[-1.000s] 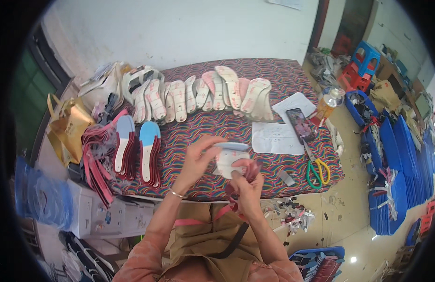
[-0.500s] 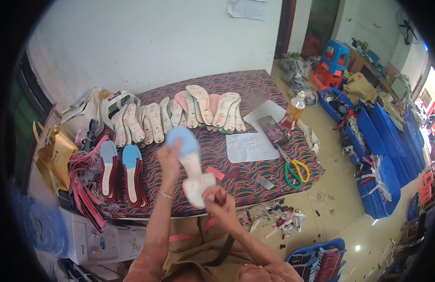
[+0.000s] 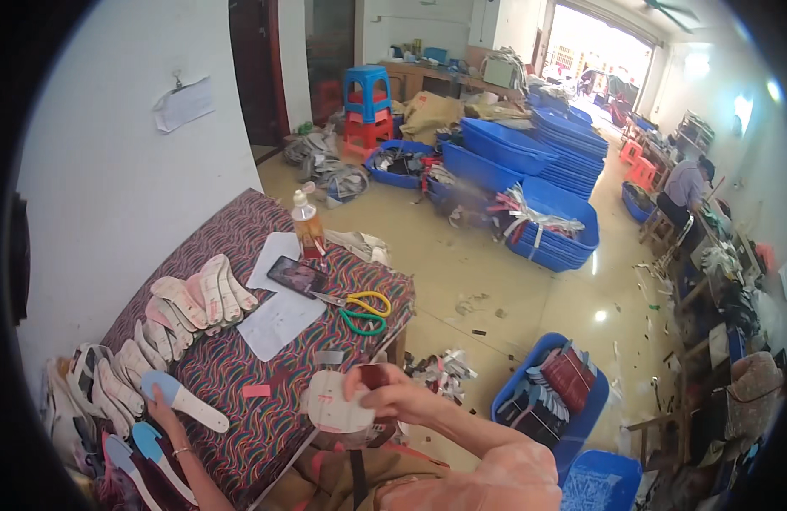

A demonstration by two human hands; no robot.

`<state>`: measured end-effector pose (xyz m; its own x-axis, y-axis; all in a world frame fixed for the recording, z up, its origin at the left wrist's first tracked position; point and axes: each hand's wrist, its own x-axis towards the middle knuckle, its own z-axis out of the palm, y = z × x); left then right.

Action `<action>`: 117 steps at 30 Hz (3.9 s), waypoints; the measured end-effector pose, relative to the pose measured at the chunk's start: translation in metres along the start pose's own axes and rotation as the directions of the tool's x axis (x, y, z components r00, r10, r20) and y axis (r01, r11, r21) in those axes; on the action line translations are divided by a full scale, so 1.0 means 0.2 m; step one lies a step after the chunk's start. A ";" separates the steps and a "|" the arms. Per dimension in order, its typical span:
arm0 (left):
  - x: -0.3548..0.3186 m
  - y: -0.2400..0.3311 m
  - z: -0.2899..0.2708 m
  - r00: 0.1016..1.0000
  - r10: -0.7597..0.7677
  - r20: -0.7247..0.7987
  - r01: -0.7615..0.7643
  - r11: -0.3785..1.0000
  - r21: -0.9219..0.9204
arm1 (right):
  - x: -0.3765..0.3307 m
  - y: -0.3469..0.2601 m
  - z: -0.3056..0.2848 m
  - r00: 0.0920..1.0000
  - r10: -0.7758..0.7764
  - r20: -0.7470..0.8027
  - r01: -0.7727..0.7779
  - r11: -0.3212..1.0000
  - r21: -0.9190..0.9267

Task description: The person assembles shoe insoles by applying adhesive strips around the edges of insole bases, wrapping the strips by hand, and cutting away excess material with snips.

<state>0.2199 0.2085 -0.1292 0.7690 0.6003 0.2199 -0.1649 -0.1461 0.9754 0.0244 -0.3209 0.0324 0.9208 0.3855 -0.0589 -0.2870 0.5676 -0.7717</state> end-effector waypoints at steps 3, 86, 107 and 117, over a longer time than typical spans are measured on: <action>0.10 -0.29 0.07 0.992 0.064 0.108 -0.081 0.983 0.163 | 0.06 0.09 0.07 0.996 0.083 0.034 -0.080 0.992 -0.098; -1.29 1.00 0.28 0.790 -0.427 0.440 0.601 0.682 -0.417 | 0.55 0.43 0.30 0.986 -0.018 0.168 0.066 0.956 -0.286; -1.20 1.11 0.32 0.822 -0.351 0.449 0.565 0.602 -0.564 | 0.39 0.50 0.33 0.978 0.136 0.156 -0.010 0.784 -0.621; -1.20 1.05 0.34 0.836 -0.306 0.456 0.533 0.655 -0.536 | 0.34 0.58 0.35 0.983 -0.113 0.144 0.181 0.704 -0.686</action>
<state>0.0439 -0.0195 0.0215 0.9748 0.1875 -0.1209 -0.0295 0.6452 0.7634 0.0350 -0.1779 -0.0156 0.8995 0.4199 0.1204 0.1462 -0.0297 -0.9888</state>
